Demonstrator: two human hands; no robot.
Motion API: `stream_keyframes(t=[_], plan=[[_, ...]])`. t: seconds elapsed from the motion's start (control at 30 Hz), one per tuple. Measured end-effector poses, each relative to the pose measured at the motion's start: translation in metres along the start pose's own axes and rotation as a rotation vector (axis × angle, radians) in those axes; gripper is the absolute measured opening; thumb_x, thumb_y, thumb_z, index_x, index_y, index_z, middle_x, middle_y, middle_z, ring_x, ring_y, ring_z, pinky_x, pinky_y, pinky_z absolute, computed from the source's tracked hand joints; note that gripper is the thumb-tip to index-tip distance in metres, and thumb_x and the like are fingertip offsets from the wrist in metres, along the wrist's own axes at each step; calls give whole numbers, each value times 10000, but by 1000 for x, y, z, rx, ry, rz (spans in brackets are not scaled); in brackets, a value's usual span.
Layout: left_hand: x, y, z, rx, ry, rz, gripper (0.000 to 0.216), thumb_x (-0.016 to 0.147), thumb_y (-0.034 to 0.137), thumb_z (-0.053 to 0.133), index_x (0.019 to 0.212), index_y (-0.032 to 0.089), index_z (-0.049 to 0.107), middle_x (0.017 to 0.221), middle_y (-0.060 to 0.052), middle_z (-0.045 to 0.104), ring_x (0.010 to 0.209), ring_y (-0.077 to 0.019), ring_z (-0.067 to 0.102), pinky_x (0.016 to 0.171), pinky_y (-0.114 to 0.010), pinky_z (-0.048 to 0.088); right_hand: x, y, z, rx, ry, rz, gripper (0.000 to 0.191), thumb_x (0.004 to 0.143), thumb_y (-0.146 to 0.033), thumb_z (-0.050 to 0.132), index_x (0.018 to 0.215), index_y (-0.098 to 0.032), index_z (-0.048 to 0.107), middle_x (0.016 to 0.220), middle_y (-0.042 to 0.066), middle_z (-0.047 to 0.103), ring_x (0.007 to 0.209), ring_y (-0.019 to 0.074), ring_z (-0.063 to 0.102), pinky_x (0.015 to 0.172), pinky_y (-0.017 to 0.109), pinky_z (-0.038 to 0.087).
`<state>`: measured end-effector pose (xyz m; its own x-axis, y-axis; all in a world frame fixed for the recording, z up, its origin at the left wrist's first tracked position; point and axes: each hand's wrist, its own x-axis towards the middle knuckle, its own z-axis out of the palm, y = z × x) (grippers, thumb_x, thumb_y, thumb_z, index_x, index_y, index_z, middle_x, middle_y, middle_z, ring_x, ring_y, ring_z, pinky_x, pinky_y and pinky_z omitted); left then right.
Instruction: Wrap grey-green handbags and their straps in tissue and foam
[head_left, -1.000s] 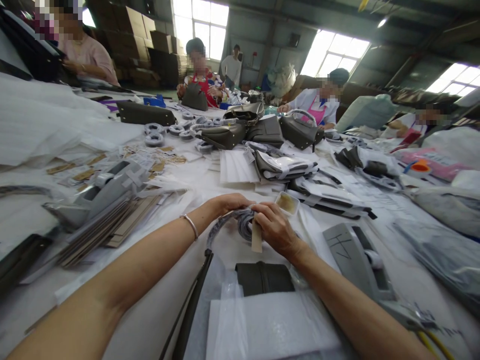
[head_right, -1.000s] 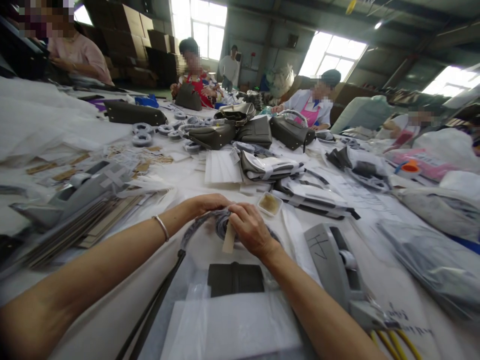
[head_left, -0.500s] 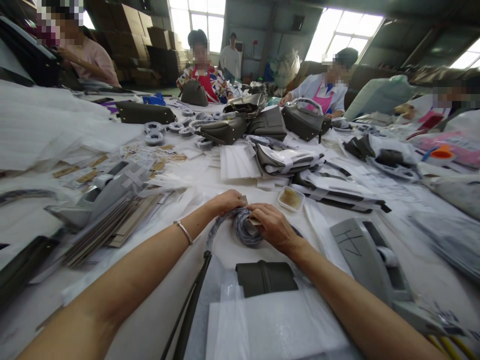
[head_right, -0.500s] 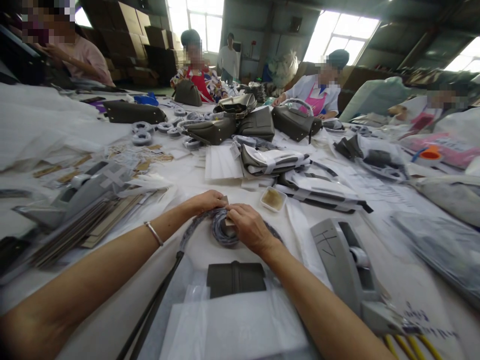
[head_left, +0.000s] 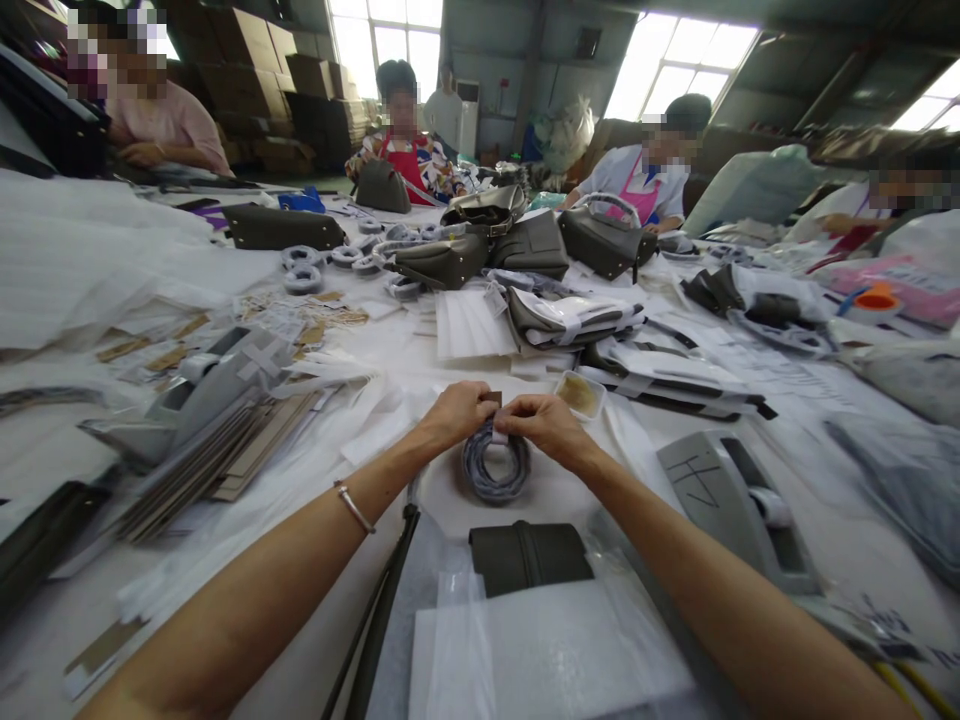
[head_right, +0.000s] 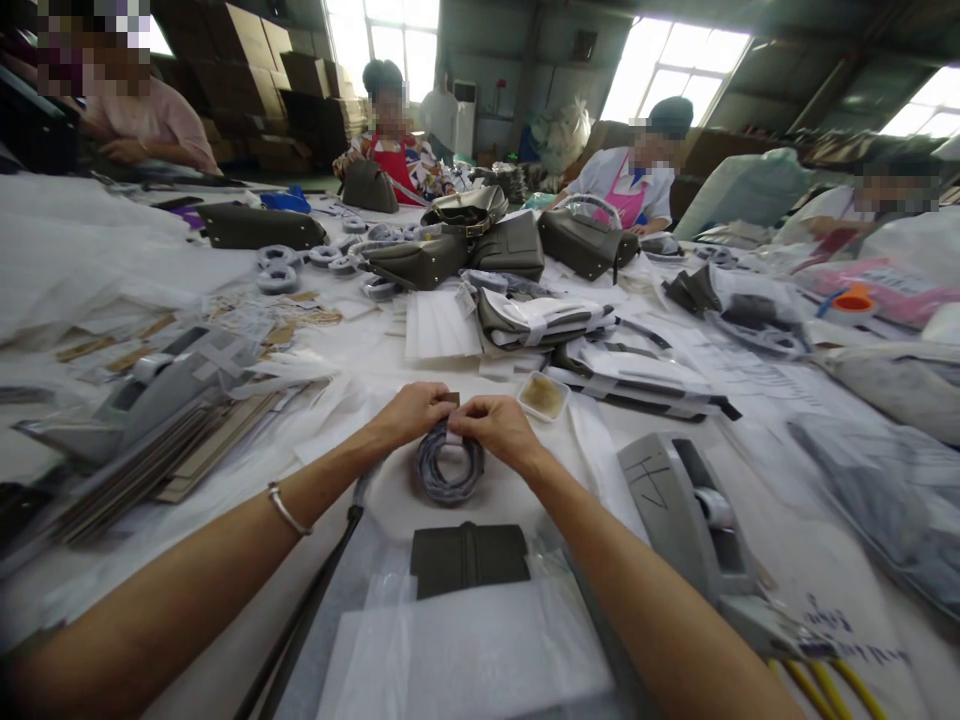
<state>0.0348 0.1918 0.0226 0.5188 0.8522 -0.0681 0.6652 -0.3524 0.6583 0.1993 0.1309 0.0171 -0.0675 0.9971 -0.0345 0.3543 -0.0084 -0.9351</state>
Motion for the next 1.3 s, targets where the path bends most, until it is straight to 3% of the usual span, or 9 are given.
stream_keyframes(t=[0.13,0.3,0.4,0.57,0.73,0.83,0.97,1.17,1.3], plan=[[-4,-10,-3,-68,-176,52,210,802,279,519,713,154,663,640,9,592,677,-153,539,596,-239,381,3,14,2,-7,12,61,213,651,-369,744,679,-159,727,617,-10,660,587,130,554,575,251,415],[-16,-24,-5,-297,-378,151,367,731,391,671,1013,156,682,930,-10,687,869,-182,602,744,-249,461,4,29,9,-18,66,12,191,694,-359,704,719,-171,726,688,8,693,651,153,594,639,268,460],[-20,-28,3,-340,-320,153,429,679,365,723,1051,160,662,995,-17,689,922,-198,610,817,-276,466,4,31,11,-47,93,-1,188,709,-361,690,733,-177,716,692,8,686,655,153,588,635,267,457],[-23,-23,18,-309,-160,105,273,678,205,649,944,153,692,906,-7,708,863,-186,632,807,-274,472,3,29,8,-120,146,-11,205,680,-359,723,757,-187,642,651,-25,631,613,136,560,561,243,419],[-26,-21,25,-308,-66,98,221,680,204,647,890,171,705,845,8,712,829,-179,644,773,-265,480,-1,24,-2,-32,-64,73,385,592,-372,810,889,-176,665,746,-7,682,676,158,616,600,257,456],[-27,-22,28,-297,0,76,205,662,243,694,854,175,673,823,5,699,811,-183,636,747,-271,489,-2,22,-3,-107,-116,74,279,608,-382,803,754,-171,694,656,-25,653,622,140,580,565,242,412],[-27,-20,32,-283,51,57,173,649,165,666,813,185,614,790,15,664,785,-170,615,746,-276,479,-3,17,4,-253,-26,51,144,688,-317,736,657,-177,725,591,-16,656,591,146,581,534,242,388],[-25,-17,18,-375,-52,43,355,644,115,662,991,159,602,854,-24,700,795,-173,642,730,-277,484,-12,7,10,-483,16,-160,133,778,-161,664,794,-223,780,757,22,765,717,195,689,667,284,496],[-31,-20,-15,-596,-241,60,357,803,355,640,1083,134,632,993,-82,723,887,-181,656,789,-284,484,-34,-12,3,-692,113,-570,174,831,-89,614,859,-195,749,869,63,768,822,205,697,783,325,522]])
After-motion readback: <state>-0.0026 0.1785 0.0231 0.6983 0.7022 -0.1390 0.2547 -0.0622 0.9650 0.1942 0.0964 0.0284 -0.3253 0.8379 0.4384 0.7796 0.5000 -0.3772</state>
